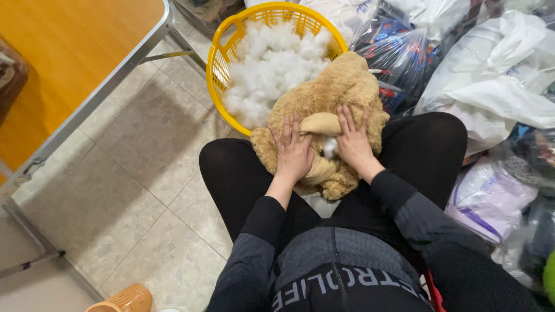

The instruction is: The person sits on the floor and repeatedly takes handfuls of white stuffing from a yellow basket, then pushes the stuffing into an opening in a beige plush toy held on their lap. The person continues to add stuffing and compress the toy throughout the clip.

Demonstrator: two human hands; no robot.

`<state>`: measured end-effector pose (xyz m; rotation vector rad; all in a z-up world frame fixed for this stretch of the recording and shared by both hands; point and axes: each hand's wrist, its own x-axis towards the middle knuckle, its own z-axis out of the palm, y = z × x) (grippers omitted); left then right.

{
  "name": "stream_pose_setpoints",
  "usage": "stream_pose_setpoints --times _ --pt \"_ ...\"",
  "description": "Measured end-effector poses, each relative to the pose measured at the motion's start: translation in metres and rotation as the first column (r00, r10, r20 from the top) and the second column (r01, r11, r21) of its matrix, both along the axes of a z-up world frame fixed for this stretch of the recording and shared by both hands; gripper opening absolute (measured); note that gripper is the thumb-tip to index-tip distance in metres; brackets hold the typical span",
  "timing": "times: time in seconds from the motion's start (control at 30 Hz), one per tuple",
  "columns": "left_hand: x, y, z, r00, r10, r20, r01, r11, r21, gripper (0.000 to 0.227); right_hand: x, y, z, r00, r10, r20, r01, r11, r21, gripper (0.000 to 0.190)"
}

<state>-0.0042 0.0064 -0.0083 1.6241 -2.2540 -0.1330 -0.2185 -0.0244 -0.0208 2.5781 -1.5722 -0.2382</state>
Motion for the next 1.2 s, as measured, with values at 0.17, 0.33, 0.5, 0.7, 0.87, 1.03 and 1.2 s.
stream_pose_setpoints --times 0.17,0.33,0.5,0.7,0.87,1.03,1.2 --pt "0.0 0.008 0.009 0.994 -0.091 -0.068 0.079 0.984 -0.163 0.029 -0.009 0.035 0.025 0.984 0.055 0.172 -0.063 0.997 0.042 0.037" --pt "-0.001 0.012 0.014 0.994 -0.101 -0.052 0.092 0.983 -0.161 0.024 -0.019 0.065 0.039 0.97 0.082 0.228 -0.11 0.988 0.112 0.042" --pt "-0.002 0.011 0.015 0.993 -0.062 -0.1 0.044 0.983 -0.176 0.021 -0.028 0.088 0.052 0.946 0.095 0.311 -0.15 0.976 0.156 0.036" --pt "-0.001 0.006 0.013 0.993 -0.009 -0.12 0.0 0.997 -0.073 0.029 -0.029 0.104 0.056 0.923 0.0 0.386 -0.076 0.98 0.181 0.035" --pt "0.008 0.001 0.015 0.965 -0.011 -0.262 0.022 0.999 0.039 0.015 -0.025 0.092 0.051 0.872 -0.164 0.462 0.131 0.986 0.103 0.052" --pt "0.012 0.004 0.027 0.923 -0.144 -0.356 0.105 0.986 -0.126 0.009 -0.016 0.067 0.051 0.855 -0.256 0.45 0.202 0.965 0.166 0.054" --pt "0.015 0.012 0.04 0.89 -0.293 -0.348 0.238 0.952 -0.193 0.042 -0.013 0.061 0.055 0.767 -0.275 0.58 0.22 0.961 0.165 0.071"
